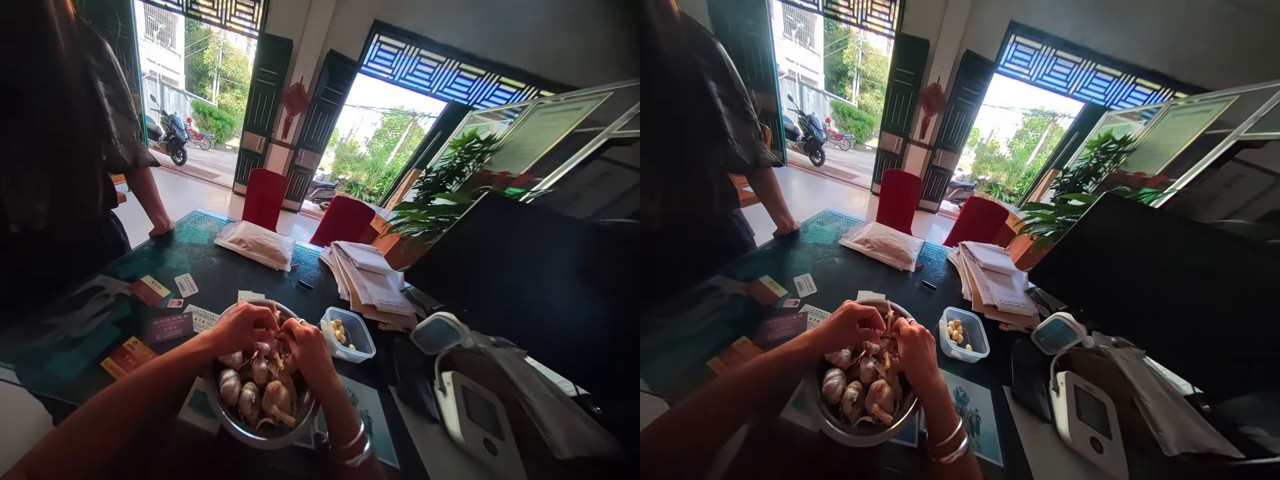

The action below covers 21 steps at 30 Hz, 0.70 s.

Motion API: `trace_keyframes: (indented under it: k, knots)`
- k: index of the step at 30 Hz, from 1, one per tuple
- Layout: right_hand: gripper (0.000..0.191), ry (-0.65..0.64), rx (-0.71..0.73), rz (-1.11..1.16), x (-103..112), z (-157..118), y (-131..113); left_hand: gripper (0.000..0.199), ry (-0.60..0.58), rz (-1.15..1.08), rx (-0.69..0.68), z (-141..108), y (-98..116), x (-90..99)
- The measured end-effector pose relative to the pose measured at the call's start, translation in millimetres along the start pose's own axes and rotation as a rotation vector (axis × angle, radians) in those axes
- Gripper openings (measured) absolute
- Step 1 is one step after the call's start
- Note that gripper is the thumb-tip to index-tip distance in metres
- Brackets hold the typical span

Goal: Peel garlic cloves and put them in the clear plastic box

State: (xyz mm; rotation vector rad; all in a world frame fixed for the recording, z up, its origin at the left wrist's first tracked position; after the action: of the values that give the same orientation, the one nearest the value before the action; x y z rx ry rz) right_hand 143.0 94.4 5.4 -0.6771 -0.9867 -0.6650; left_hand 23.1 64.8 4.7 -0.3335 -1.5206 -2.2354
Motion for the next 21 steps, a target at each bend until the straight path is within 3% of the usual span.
trace_keyframes:
  k: [5,9,15,21]
  knots:
    - [0.014,0.115,-0.027,0.322,13.8,-1.8,-4.5,0.012,0.058,0.051,0.002,1.6,-1.0,5.0]
    - [0.014,0.128,-0.058,0.455,17.1,-3.8,-5.3,0.01,0.086,0.024,0.004,2.0,-1.4,6.8]
    - [0.006,0.093,-0.043,0.519,14.8,-5.5,-13.7,0.008,0.111,0.109,-0.072,2.1,6.5,10.5]
    - [0.011,0.095,0.02,0.418,6.8,-6.0,-22.5,0.016,0.074,0.285,-0.167,-2.7,14.9,2.1]
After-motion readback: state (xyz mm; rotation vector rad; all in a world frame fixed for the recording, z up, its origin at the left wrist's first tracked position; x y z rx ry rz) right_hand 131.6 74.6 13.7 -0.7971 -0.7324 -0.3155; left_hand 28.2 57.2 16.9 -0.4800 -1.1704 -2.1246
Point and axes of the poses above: each hand's wrist, its own z-axis towards the middle knuckle, its own x-axis out of the back of the hand, y = z × x, the point moved 8 cm from there along z, towards the middle knuckle, and after that the axes turned 11 degrees about y, right-handed, at the moved point
